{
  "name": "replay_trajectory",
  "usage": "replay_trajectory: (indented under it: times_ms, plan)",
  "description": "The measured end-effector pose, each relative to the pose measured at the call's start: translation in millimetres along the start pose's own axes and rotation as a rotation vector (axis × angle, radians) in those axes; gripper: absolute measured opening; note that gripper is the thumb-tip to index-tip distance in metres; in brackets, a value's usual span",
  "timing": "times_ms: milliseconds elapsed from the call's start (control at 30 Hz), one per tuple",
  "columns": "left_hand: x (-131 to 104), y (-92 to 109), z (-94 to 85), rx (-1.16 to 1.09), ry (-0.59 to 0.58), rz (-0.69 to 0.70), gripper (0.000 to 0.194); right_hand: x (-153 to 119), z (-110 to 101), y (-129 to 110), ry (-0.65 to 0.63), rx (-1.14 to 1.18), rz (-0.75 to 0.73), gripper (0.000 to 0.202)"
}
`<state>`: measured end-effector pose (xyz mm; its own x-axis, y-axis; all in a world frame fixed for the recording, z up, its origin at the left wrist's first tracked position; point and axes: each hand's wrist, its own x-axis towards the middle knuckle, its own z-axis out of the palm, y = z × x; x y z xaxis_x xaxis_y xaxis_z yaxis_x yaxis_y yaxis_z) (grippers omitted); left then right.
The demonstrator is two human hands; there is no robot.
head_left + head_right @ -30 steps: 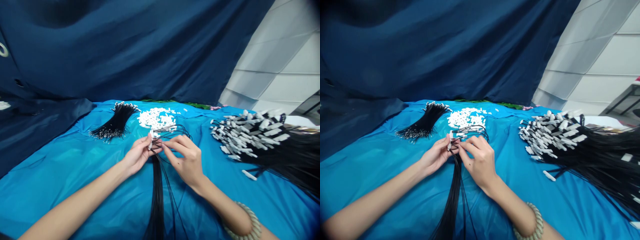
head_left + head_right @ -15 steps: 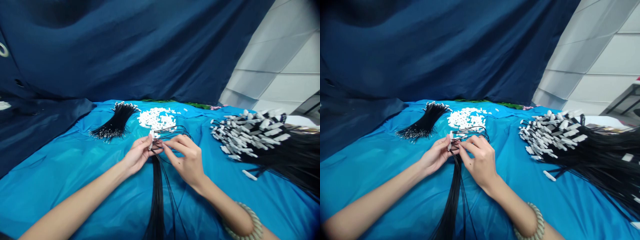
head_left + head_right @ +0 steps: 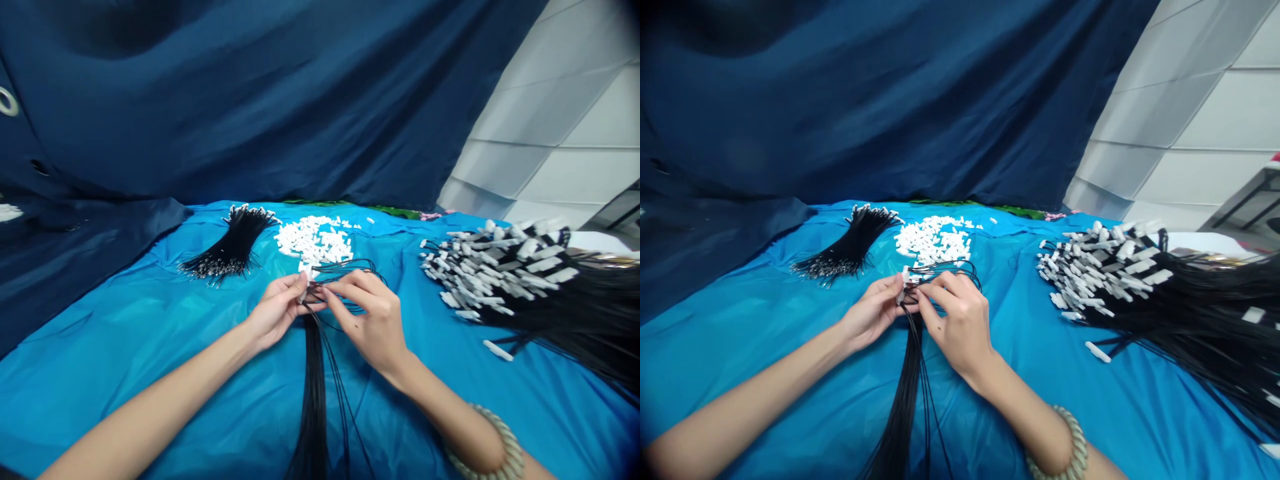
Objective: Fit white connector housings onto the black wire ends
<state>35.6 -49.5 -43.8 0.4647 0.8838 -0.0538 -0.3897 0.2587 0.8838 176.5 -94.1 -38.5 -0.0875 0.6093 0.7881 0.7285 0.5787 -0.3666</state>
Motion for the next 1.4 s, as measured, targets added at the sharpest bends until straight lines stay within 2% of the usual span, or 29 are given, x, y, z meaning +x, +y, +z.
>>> replay_trajectory:
  times_ms: [900,1067,1233,1300,1400]
  plan:
    - [5,-7,-5.7,-0.038,0.052,-0.01,0.017,-6,9,4,-0.064,-0.038,0.004,0.016]
    - [3,-8,-1.2,-0.091,0.061,-0.004,0.013,-8,16,0,-0.109,-0.045,-0.067,0.017]
    - [5,-6,-1.6,-0.059,0.066,0.042,0.017,-4,10,1,-0.037,-0.019,-0.048,0.018]
    - [6,-5,-4.5,-0.067,0.086,0.049,0.018,-2,3,4,-0.036,-0.037,-0.097,0.022]
    - [9,-3,-9.1,-0.093,0.127,0.061,0.019,-1,-7,10,-0.097,-0.116,-0.292,0.024]
